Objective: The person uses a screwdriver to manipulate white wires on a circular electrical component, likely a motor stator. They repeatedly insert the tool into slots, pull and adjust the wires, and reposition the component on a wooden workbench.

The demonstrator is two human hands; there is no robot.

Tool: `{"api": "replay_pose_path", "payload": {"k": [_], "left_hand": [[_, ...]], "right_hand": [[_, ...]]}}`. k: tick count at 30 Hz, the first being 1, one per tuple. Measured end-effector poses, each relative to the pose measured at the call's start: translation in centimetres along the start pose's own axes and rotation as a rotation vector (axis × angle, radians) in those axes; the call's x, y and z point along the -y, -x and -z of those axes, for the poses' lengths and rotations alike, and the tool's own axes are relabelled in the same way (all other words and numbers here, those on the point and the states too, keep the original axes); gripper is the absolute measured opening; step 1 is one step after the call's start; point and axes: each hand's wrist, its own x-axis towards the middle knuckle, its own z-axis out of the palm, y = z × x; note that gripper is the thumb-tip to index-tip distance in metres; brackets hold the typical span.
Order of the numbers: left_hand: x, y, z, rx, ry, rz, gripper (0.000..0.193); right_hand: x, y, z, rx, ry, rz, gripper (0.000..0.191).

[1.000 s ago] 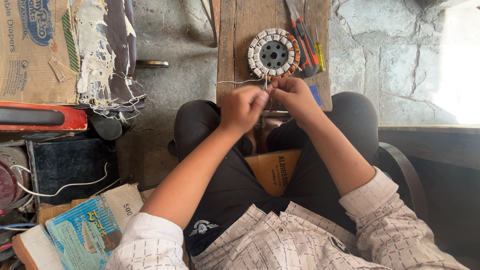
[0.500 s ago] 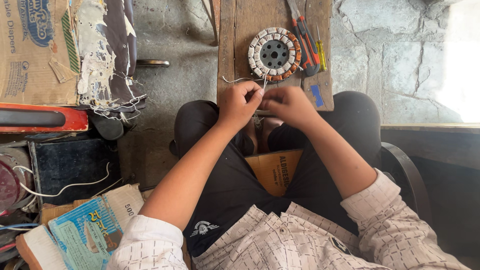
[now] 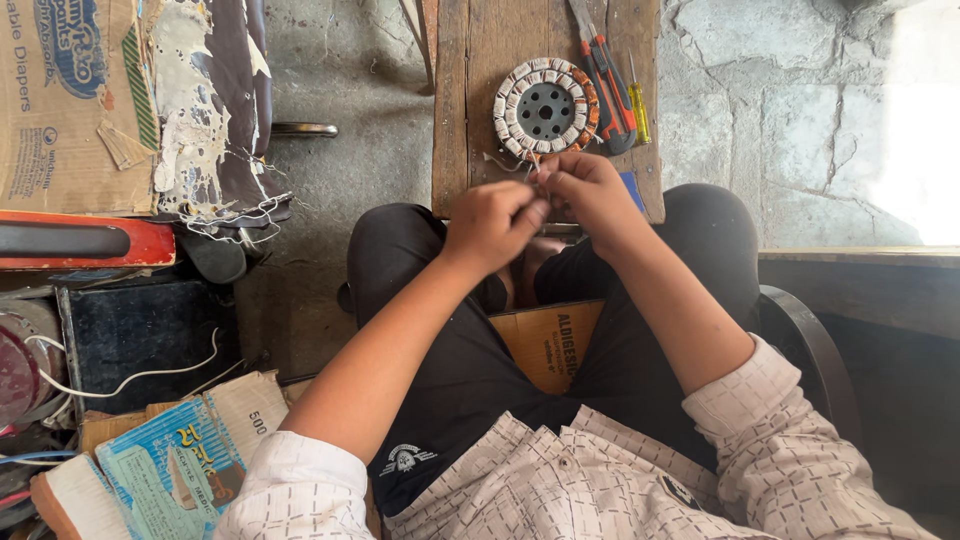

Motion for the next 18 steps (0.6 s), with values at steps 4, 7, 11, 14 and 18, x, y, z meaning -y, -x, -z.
{"api": "replay_pose_path", "payload": {"k": [4, 7, 11, 14, 18], "left_hand": [[1.5, -0.1, 0.2, -0.085, 0.3, 0.219, 0.036], [2.3, 0.0, 0.0, -0.02, 0.374, 0.347, 0.037], [2.8, -0.1, -0.4, -0.061, 0.457, 0.316, 0.026], [2.8, -0.2, -0.3, -0.099, 0.425, 0.391, 0.024], [2.3, -0.4, 0.3, -0.135, 0.347, 0.403, 0.021]], "right_hand": [[0.2, 1.1, -1.0, 0.185, 0.272, 0.281, 0.007], [0.8, 1.8, -1.5, 0.328, 0.437, 0.347, 0.007], [1.9, 2.4, -1.9, 0.475, 0.816, 0.485, 0.012], [2.1, 2.9, -2.3, 0.768, 0.933, 0.356, 0.013], [1.2, 3.9, -3.5, 1.116, 0.877, 0.117, 0.018]]}}
